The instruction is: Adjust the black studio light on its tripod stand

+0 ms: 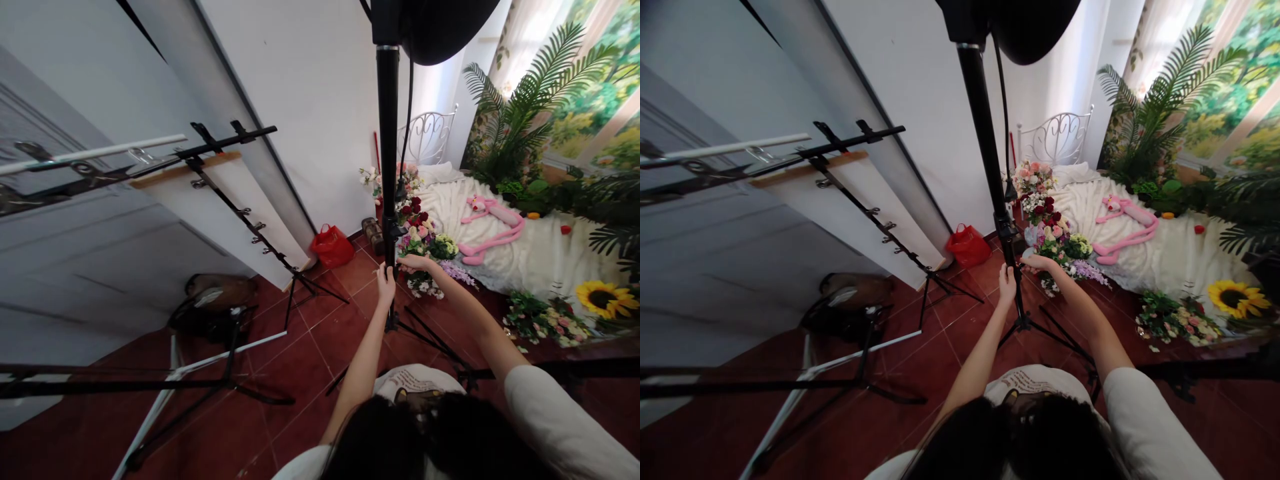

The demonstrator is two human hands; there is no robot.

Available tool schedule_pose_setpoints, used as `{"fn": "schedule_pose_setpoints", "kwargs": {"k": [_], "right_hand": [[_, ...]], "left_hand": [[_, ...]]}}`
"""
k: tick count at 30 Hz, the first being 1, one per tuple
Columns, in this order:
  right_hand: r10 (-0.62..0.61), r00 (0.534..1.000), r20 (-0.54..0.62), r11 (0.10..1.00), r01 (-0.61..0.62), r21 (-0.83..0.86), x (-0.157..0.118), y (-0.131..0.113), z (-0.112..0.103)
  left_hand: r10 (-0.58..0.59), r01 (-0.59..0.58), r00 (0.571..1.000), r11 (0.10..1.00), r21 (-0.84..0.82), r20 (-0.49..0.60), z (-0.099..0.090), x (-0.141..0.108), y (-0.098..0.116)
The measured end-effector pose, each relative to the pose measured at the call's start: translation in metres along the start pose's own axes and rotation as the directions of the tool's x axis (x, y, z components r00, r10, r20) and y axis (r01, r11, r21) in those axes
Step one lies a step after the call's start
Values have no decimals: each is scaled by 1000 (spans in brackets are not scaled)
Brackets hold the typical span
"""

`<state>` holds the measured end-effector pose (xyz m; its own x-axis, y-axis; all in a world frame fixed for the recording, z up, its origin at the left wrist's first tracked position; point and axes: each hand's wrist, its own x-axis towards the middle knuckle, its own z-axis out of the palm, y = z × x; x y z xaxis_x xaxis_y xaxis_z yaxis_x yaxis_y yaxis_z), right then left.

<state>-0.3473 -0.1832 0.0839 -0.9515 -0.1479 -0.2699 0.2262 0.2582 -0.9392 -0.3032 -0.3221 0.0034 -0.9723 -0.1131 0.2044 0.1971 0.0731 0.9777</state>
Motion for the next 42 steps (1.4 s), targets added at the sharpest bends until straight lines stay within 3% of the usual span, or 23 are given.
{"fn": "schedule_pose_setpoints", "kwargs": {"k": [3,9,14,21,25,27,30,32,35,38,40,42], "right_hand": [[73,991,112,991,-85,105,-13,12,4],[-36,981,189,927,-37,372,-23,27,-3],[-49,976,210,956,-15,294,-9,23,-16],[90,972,217,996,-93,2,-2,-2,-12],[121,975,186,991,-130,36,-13,-5,-8],[43,988,146,998,-48,28,-21,-6,-12],[-172,979,111,985,172,8,-33,-20,-21],[-347,932,105,938,343,54,-40,-41,-21],[-584,811,42,808,575,129,-44,-85,-6],[-708,702,-70,692,711,127,-39,-125,19],[-725,681,-104,671,732,115,-33,-141,33],[-712,688,-139,685,724,73,-28,-148,40]], "left_hand": [[-8,8,1000,1000,18,-6,1,-1,4],[-22,23,999,1000,22,-24,1,0,7],[5,-5,1000,1000,27,-4,0,0,8],[13,-13,1000,999,42,-1,1,0,7],[15,-14,999,999,36,-43,4,0,3],[19,-16,998,999,43,-57,5,0,1],[10,-7,998,998,60,-65,6,0,0],[8,-4,998,997,71,-59,6,0,1],[16,-12,998,996,88,-53,6,0,1],[-7,12,998,996,87,-56,6,0,0],[-20,24,998,997,79,-56,5,-1,-1],[5,-1,999,998,65,-53,4,-1,-1]]}}
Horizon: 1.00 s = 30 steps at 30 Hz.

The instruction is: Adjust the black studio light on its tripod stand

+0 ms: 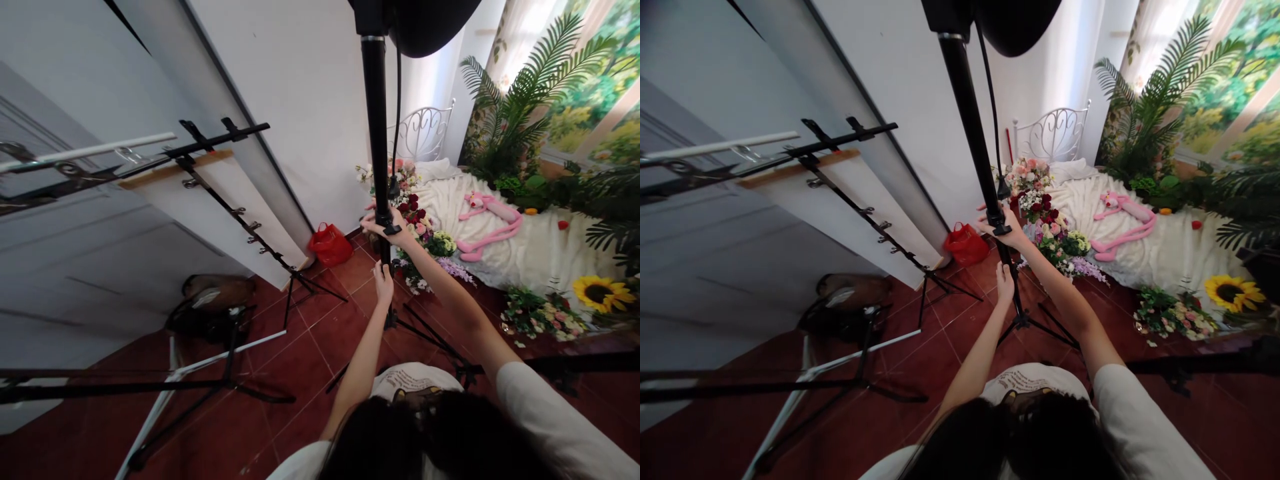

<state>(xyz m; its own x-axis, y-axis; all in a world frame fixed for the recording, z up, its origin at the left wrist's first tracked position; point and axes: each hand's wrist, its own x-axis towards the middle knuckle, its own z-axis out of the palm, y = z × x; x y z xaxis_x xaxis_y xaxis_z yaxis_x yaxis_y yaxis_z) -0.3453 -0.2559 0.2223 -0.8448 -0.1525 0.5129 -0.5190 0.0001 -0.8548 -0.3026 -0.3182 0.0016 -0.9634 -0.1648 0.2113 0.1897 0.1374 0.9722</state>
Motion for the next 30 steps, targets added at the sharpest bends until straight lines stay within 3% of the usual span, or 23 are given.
{"fn": "schedule_pose_setpoints", "kwargs": {"k": [4,7,9,11,16,23,30], "right_hand": [[8,972,-234,979,-56,-198,-5,4,8],[-25,909,-417,944,-116,-308,-20,15,17],[-16,885,-465,928,-160,-335,-33,29,23],[33,890,-455,923,-202,-327,-47,46,26],[180,932,-314,932,-264,-248,-77,80,22],[96,985,-143,968,-126,-218,-78,73,11],[100,994,-32,933,-105,-345,-89,81,-7]], "left_hand": [[67,-66,998,997,-48,19,-3,0,-3],[-18,20,1000,996,-86,26,-2,-1,-5],[-85,87,996,991,-100,26,-2,-3,-7],[-91,95,995,990,-100,38,-2,-6,-7],[20,-18,996,1000,-23,88,-6,-10,-9],[147,-160,982,981,113,116,-7,-9,-19],[151,-163,983,979,121,104,-8,-9,-25]]}}
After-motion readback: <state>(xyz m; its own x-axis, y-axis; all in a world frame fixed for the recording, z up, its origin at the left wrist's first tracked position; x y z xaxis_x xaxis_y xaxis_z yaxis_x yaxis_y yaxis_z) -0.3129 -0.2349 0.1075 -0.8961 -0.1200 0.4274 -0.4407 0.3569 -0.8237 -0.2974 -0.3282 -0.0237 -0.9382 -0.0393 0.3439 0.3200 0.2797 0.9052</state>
